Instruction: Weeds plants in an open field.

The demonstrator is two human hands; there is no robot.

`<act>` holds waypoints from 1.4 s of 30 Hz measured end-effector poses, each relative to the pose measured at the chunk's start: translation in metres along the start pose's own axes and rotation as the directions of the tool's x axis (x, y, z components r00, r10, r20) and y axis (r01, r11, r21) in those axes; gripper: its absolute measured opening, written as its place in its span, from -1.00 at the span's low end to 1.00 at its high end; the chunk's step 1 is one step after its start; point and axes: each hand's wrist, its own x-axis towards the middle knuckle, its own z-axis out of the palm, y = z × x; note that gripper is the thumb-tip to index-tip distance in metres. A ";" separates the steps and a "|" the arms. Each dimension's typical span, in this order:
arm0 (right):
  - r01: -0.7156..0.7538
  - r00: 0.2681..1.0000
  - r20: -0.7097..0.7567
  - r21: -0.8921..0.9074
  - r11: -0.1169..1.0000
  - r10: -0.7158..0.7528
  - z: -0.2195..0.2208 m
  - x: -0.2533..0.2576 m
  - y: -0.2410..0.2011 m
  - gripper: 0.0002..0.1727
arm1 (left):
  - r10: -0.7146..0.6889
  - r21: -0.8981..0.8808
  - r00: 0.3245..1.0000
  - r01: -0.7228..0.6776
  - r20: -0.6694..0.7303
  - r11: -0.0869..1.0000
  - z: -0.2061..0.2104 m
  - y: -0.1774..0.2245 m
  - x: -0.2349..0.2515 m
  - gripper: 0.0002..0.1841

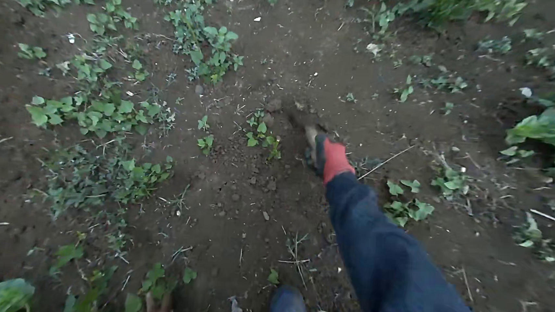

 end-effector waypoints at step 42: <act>0.132 0.882 0.472 -0.276 0.952 0.015 -0.068 0.024 -0.010 -0.52 | 0.022 -0.750 0.872 -0.433 -0.489 0.500 -0.226 0.268 0.204 -0.59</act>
